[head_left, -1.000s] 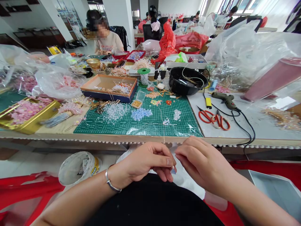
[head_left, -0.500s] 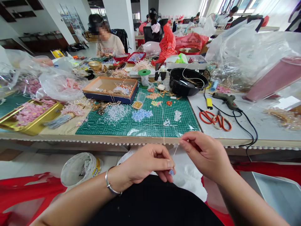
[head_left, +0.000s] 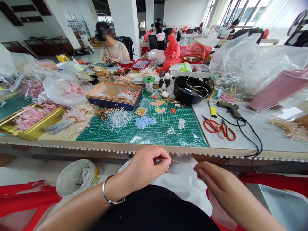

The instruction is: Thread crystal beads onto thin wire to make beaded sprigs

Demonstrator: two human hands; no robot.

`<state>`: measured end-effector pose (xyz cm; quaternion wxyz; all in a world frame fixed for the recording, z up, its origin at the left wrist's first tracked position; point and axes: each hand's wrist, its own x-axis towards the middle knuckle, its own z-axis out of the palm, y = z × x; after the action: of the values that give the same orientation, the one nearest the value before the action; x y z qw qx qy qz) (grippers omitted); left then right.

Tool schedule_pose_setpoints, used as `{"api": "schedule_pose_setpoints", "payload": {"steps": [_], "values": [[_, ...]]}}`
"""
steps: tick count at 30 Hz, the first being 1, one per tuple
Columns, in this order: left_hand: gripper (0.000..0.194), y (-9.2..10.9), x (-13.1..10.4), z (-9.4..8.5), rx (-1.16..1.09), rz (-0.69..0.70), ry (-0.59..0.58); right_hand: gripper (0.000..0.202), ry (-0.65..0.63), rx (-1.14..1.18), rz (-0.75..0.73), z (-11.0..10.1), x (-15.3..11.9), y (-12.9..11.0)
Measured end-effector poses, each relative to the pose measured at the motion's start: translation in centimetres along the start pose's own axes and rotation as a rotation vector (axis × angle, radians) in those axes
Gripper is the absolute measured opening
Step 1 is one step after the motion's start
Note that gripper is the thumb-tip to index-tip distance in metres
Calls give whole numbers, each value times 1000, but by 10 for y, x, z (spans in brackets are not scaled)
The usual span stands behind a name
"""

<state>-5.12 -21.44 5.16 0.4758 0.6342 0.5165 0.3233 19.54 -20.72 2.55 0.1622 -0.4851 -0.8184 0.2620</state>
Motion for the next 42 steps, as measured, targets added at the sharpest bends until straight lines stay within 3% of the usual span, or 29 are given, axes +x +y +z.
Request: {"api": "schedule_pose_setpoints", "payload": {"steps": [3, 7, 13, 15, 17, 19, 22, 25, 28, 32, 37, 40, 42], "values": [[12, 6, 4, 4, 259, 118, -86, 26, 112, 30, -7, -1, 13, -3], [10, 5, 11, 11, 352, 168, -219, 23, 59, 361, -37, 14, 31, -22], [11, -32, 17, 22, 307, 32, -386, 12, 140, 974, 39, 24, 42, -40], [11, -46, 19, 26, 321, 7, -410, 14, 242, 1168, 64, 19, 42, -42], [10, -53, 21, 27, 327, 8, -420, 14, 365, 1208, 96, 15, 40, -43], [18, -50, 21, 23, 316, 38, -356, 15, 400, 1036, 125, 15, 37, -44], [42, -32, 18, 7, 214, 145, -171, 19, 222, 667, 178, 21, 31, -46], [25, -11, 12, -8, 221, 260, -132, 20, 22, 494, 201, 28, 26, -51], [13, -2, 10, -13, 372, 356, -139, 20, -58, 478, 198, 31, 23, -53], [13, -4, 10, -8, 433, 454, -108, 17, -50, 542, 237, 34, 22, -50], [8, -14, 14, -11, 428, 535, 2, 19, 51, 555, 250, 36, 21, -45], [11, -30, 28, -31, 544, 432, 153, 19, 127, 575, 251, 35, 18, -43], [16, -45, 43, -52, 688, 253, 307, 18, 140, 588, 227, 35, 14, -41]]}}
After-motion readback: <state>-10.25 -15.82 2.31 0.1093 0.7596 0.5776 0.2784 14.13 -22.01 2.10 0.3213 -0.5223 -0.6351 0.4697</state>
